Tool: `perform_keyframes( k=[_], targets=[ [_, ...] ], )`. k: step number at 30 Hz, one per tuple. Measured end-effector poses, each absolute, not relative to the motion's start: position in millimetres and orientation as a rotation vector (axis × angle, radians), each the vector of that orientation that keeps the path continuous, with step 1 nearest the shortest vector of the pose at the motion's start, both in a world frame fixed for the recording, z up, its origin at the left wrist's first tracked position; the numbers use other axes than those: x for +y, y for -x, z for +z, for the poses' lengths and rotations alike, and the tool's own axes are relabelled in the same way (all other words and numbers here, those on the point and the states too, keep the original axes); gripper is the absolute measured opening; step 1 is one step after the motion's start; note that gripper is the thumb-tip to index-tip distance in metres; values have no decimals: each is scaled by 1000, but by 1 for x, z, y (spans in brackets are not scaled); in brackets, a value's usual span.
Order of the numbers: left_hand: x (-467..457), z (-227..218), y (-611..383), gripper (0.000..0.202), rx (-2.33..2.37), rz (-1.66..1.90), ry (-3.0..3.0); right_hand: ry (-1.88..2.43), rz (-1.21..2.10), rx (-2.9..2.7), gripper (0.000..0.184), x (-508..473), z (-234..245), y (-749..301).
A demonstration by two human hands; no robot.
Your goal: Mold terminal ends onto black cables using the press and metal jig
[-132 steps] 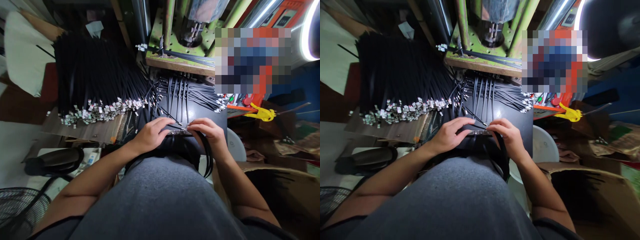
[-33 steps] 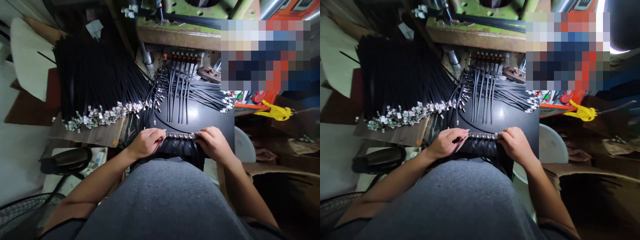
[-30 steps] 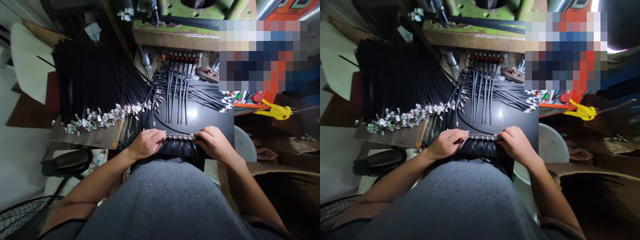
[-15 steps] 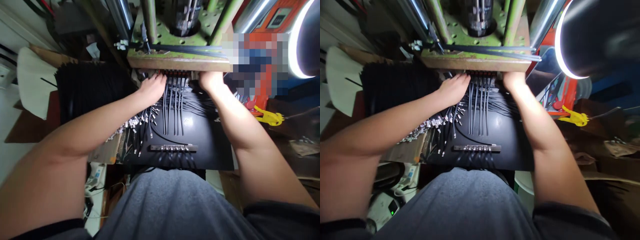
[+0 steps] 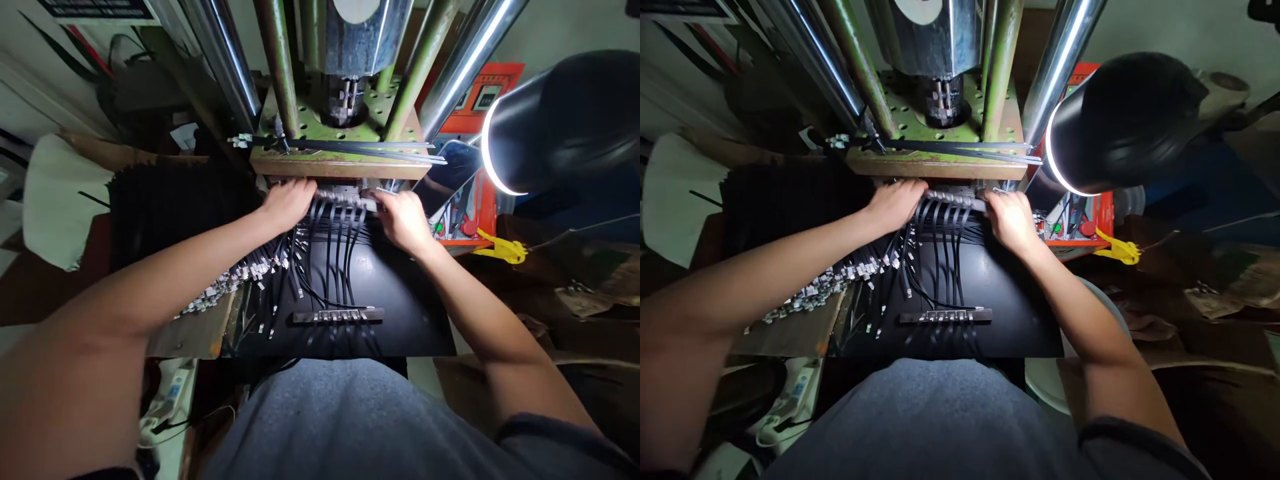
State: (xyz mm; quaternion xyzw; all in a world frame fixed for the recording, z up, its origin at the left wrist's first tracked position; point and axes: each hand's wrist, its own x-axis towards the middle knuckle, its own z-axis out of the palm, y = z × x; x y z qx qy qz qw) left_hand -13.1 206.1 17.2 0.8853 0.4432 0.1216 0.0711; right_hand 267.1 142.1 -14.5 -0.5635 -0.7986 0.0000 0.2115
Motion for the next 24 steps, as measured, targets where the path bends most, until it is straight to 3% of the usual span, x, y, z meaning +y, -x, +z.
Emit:
perform_keyframes(
  k=[6, 11, 15, 16, 18, 20, 24],
  targets=[
    [131, 14, -37, 27, 898, -270, -2894, 1511, 480, -2431, 45, 23, -18, -318],
    [119, 10, -83, 28, 931, -54, -2685, 1521, 497, -2163, 37, 11, -21, -337],
    [102, 25, -82, 65, 859, -124, -1900, 1453, 529, -2163, 47, 14, -23, -319],
    [95, 30, -80, 66, 748, -182, -1713, 1398, 548, -2201, 49, 18, -24, -309],
    [86, 39, -74, 49, 581, -244, -1514, 1353, 532, -2229, 45, 32, -24, -289],
    [89, 46, -66, 34, 611, -220, -1603, 1426, 430, -2161, 40, 52, -20, -280],
    [120, 57, -31, 55, 1068, 84, -2286, 1605, 211, -2091, 42, 86, -14, -297]
  ],
)
